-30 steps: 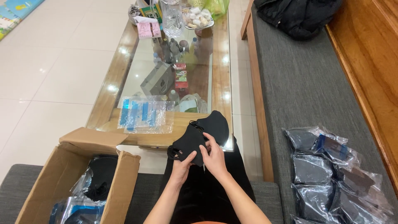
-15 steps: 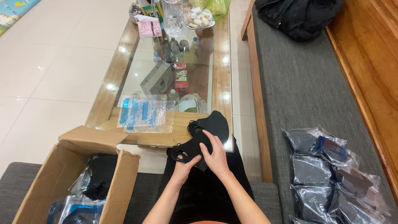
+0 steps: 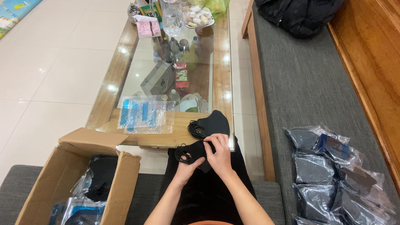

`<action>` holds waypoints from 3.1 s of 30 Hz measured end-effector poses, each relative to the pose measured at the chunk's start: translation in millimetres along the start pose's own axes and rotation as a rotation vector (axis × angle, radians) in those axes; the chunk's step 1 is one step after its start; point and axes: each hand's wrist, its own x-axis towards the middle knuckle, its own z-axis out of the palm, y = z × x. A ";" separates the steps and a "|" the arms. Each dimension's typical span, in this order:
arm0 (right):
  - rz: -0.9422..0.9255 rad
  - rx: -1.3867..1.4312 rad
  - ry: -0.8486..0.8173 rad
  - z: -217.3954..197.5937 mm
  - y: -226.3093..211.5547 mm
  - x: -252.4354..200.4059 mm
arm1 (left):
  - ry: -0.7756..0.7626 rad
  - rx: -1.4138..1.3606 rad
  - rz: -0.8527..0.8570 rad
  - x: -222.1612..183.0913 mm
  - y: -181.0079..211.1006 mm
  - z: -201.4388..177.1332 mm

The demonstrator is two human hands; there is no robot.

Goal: Package black face masks into individual plastic bags.

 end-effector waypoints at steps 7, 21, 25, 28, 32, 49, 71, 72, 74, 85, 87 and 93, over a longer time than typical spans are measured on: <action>0.105 0.084 -0.061 0.5 -5.0 -3.5 | 0.011 -0.006 -0.007 -3.9 5.6 3.1; 0.027 0.055 -0.192 16.1 -4.6 -21.0 | 0.327 -0.477 -0.025 -8.0 25.5 15.4; -0.022 0.011 -0.203 18.8 -2.6 -23.0 | 0.309 -0.498 -0.023 0.2 2.7 3.2; 0.028 -0.016 -0.206 19.4 -1.4 -23.0 | 0.248 -0.503 -0.031 1.3 -4.3 -1.3; 0.126 0.009 -0.201 14.0 -1.9 -20.7 | 0.243 -0.472 -0.095 2.4 -10.1 0.1; 0.686 0.371 0.099 7.4 60.3 8.3 | 0.369 -0.721 -0.097 29.1 -86.3 -29.8; 0.608 -0.041 -0.144 -8.9 39.5 15.1 | 0.264 -0.582 -0.064 -16.0 44.9 12.8; 0.604 -0.051 -0.147 -8.5 40.3 16.2 | 0.256 -0.559 -0.060 -15.1 42.5 12.5; 0.577 -0.048 -0.124 -6.5 43.1 13.1 | 0.244 -0.547 -0.066 -14.8 38.8 9.8; 0.408 0.207 -0.212 11.7 6.4 -8.7 | 0.194 -0.441 -0.098 -1.6 3.0 3.3; 0.505 0.294 -0.311 10.4 2.8 -10.4 | 0.190 -0.427 -0.114 -6.8 14.0 6.3; 0.531 0.281 -0.341 5.6 0.2 -9.2 | 0.185 -0.401 -0.116 -8.3 26.7 7.0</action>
